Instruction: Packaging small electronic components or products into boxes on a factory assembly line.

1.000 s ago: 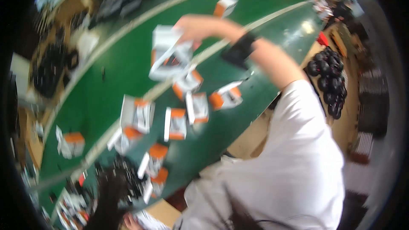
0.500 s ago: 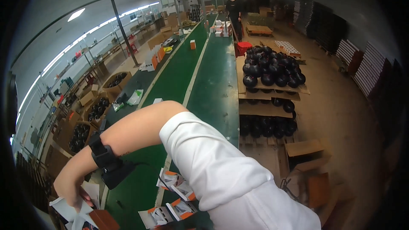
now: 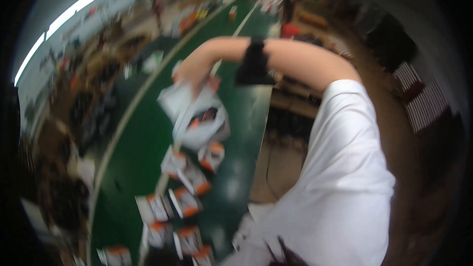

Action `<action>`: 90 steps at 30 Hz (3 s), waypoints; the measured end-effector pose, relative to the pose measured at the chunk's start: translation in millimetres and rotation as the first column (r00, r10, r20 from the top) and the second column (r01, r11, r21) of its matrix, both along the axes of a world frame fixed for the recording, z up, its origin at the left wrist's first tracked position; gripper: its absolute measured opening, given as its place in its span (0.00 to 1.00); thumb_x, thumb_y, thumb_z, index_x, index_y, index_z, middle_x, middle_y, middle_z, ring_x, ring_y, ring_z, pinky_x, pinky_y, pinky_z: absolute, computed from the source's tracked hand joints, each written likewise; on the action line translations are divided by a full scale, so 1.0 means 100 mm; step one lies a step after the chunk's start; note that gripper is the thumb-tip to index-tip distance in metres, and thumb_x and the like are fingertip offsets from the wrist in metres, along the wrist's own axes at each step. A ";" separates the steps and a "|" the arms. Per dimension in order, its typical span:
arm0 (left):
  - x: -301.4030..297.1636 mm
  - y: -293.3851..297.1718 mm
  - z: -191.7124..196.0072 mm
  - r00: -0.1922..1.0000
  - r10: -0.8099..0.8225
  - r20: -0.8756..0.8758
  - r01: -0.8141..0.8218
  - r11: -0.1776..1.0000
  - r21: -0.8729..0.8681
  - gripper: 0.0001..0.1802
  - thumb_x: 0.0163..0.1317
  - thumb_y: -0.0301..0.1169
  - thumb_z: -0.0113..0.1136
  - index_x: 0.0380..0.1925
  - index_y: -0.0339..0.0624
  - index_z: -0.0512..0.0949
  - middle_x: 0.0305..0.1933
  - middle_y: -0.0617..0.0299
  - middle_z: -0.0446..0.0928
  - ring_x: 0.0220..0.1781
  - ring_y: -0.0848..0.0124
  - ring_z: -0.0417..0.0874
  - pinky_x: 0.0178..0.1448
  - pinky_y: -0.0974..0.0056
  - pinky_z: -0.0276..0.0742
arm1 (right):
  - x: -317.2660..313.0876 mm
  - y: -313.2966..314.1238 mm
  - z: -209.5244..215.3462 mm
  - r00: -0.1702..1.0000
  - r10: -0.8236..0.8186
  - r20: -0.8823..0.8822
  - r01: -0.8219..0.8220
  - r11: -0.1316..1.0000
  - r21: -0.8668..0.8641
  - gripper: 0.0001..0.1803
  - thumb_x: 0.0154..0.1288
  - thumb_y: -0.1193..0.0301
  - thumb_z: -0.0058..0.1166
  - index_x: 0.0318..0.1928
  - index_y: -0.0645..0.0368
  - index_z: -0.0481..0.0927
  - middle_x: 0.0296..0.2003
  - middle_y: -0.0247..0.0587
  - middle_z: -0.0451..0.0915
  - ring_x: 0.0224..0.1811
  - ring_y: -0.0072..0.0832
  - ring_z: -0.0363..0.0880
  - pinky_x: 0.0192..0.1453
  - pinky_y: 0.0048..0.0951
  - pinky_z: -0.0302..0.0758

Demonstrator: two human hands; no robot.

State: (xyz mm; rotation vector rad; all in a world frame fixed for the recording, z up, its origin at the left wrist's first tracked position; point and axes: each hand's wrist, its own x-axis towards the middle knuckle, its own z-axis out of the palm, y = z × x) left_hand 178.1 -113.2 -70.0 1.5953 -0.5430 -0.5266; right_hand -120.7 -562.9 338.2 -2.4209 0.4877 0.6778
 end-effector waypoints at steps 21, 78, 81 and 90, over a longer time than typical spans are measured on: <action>-1.05 0.22 1.70 0.982 0.141 -0.128 -0.064 0.879 0.473 0.11 0.61 0.25 0.53 0.44 0.35 0.74 0.41 0.64 0.76 0.43 0.77 0.73 0.50 0.71 0.68 | 0.15 -1.71 -3.38 0.920 -0.274 -0.279 0.365 0.857 0.363 0.22 0.56 0.63 0.57 0.48 0.63 0.73 0.35 0.45 0.80 0.30 0.34 0.82 0.23 0.36 0.81; 0.01 0.99 0.68 0.749 0.261 -0.608 -0.311 0.950 0.025 0.09 0.57 0.19 0.50 0.38 0.36 0.72 0.45 0.57 0.72 0.49 0.70 0.72 0.55 0.67 0.64 | 5.35 2.60 -4.33 0.753 0.658 0.001 -0.611 0.698 0.375 0.20 0.49 0.75 0.41 0.46 0.63 0.70 0.25 0.39 0.70 0.23 0.26 0.70 0.19 0.30 0.69; -0.11 0.76 0.63 0.803 0.133 -0.581 -0.109 0.991 0.076 0.10 0.55 0.19 0.52 0.39 0.37 0.72 0.45 0.58 0.73 0.48 0.69 0.72 0.53 0.67 0.65 | 5.16 2.31 -4.10 0.840 0.529 -0.122 -0.480 0.829 0.288 0.17 0.52 0.74 0.45 0.44 0.62 0.72 0.26 0.36 0.72 0.22 0.21 0.70 0.24 0.25 0.69; -0.33 0.27 0.83 0.904 -0.035 -0.427 0.041 0.999 0.004 0.12 0.49 0.17 0.56 0.35 0.38 0.73 0.39 0.60 0.73 0.33 0.74 0.65 0.38 0.71 0.61 | 4.37 1.65 -2.01 0.596 0.581 -0.554 -0.509 0.807 0.299 0.22 0.48 0.78 0.44 0.47 0.71 0.69 0.21 0.29 0.69 0.16 0.17 0.60 0.20 0.19 0.59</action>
